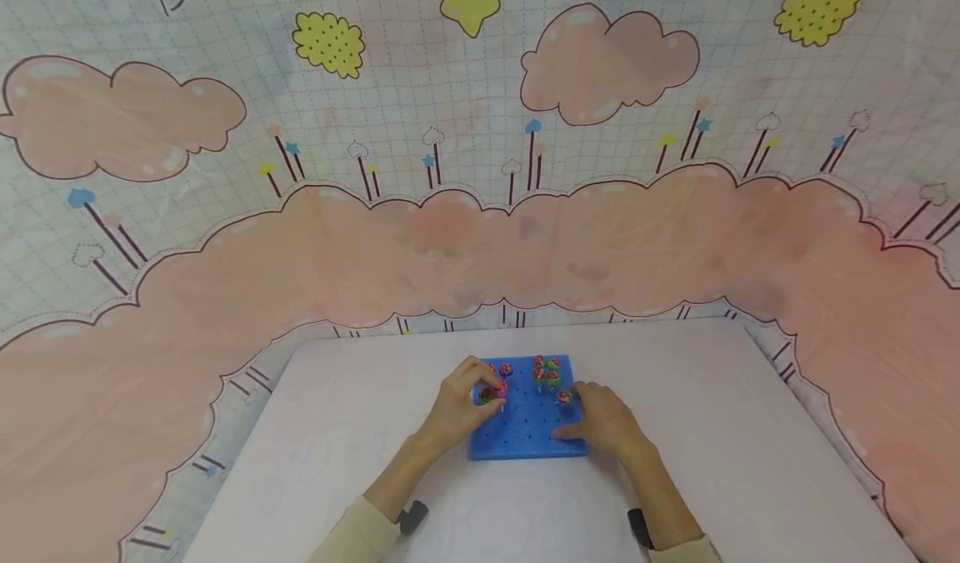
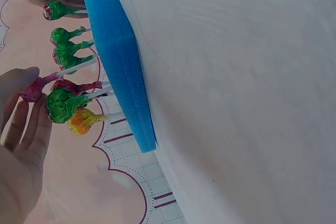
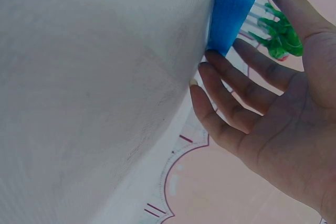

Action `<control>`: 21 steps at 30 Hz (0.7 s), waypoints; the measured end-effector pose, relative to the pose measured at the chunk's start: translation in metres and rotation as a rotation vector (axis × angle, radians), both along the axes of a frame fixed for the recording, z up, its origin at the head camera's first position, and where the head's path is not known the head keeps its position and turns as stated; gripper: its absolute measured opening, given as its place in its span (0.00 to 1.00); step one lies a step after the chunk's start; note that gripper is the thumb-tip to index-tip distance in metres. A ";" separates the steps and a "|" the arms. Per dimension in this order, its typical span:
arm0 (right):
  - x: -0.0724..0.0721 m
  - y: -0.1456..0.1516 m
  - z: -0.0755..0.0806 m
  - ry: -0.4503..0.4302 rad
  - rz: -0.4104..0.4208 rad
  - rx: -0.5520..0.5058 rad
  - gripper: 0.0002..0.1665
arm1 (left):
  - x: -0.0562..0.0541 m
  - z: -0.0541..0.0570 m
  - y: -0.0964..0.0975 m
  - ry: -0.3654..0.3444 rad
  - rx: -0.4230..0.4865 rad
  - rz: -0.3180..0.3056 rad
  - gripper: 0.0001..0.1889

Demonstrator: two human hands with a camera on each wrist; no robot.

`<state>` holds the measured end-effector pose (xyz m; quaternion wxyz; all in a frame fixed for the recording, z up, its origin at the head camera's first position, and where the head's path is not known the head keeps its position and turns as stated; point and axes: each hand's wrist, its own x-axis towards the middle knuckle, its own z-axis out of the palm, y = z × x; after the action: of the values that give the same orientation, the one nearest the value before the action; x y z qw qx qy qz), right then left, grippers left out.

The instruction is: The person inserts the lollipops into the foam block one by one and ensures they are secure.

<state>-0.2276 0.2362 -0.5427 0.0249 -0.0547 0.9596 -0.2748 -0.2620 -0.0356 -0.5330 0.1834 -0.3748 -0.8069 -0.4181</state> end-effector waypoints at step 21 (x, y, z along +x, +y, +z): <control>0.001 -0.002 0.000 0.011 -0.010 0.012 0.55 | 0.000 -0.003 0.000 0.037 -0.038 0.010 0.15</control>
<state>-0.2264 0.2345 -0.5432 0.0184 -0.0513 0.9616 -0.2690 -0.2622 -0.0358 -0.5363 0.1930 -0.3819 -0.8131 -0.3947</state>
